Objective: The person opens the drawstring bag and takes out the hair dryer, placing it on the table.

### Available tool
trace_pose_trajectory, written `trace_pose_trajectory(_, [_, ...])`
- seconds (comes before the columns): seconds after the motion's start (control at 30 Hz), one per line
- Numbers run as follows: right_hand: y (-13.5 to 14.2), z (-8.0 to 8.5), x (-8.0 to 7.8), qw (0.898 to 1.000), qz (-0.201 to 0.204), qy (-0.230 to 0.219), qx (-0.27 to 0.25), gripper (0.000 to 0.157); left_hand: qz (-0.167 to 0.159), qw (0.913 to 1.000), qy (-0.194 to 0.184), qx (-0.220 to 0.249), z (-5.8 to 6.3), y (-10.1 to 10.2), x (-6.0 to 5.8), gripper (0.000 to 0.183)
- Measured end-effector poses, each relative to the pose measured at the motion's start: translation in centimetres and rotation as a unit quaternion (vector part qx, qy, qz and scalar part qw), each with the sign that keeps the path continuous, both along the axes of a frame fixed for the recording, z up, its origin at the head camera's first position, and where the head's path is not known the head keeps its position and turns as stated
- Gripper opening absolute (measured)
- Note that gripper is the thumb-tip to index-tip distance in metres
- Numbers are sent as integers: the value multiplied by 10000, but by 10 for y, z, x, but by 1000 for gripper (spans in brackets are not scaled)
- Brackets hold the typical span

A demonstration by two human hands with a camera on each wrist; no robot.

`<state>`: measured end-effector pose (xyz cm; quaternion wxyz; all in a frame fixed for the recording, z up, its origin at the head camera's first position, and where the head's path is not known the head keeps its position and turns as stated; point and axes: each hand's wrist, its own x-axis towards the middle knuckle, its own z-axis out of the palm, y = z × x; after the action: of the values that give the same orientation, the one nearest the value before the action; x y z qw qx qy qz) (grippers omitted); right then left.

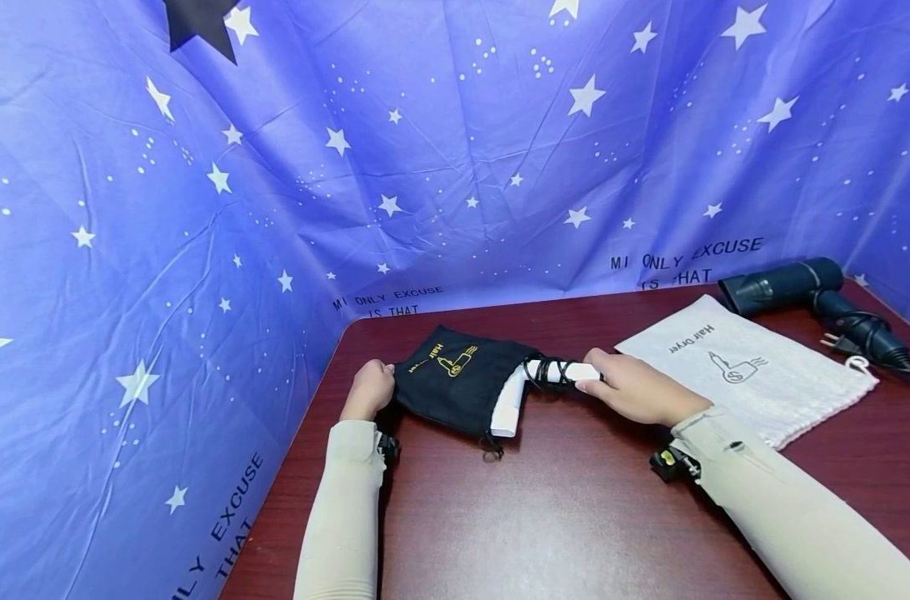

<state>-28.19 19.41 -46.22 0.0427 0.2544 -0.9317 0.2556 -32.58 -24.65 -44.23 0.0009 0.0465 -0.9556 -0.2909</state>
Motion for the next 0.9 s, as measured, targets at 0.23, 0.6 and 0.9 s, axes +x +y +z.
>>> trace_pose_trajectory(0.23, [2,-2,-2,10000,29,-34,-16,16,32,10000,6,-3,0,-1,-1,31])
trace_pose_trajectory(0.6, [5,-1,-2,9999,78,-125,-46,18,121,9999,-66,41,0,-1,0,30])
trace_pose_trajectory(0.9, [6,0,-2,9998,150,-143,-42,16,52,9997,172,-143,0,-2,0,33])
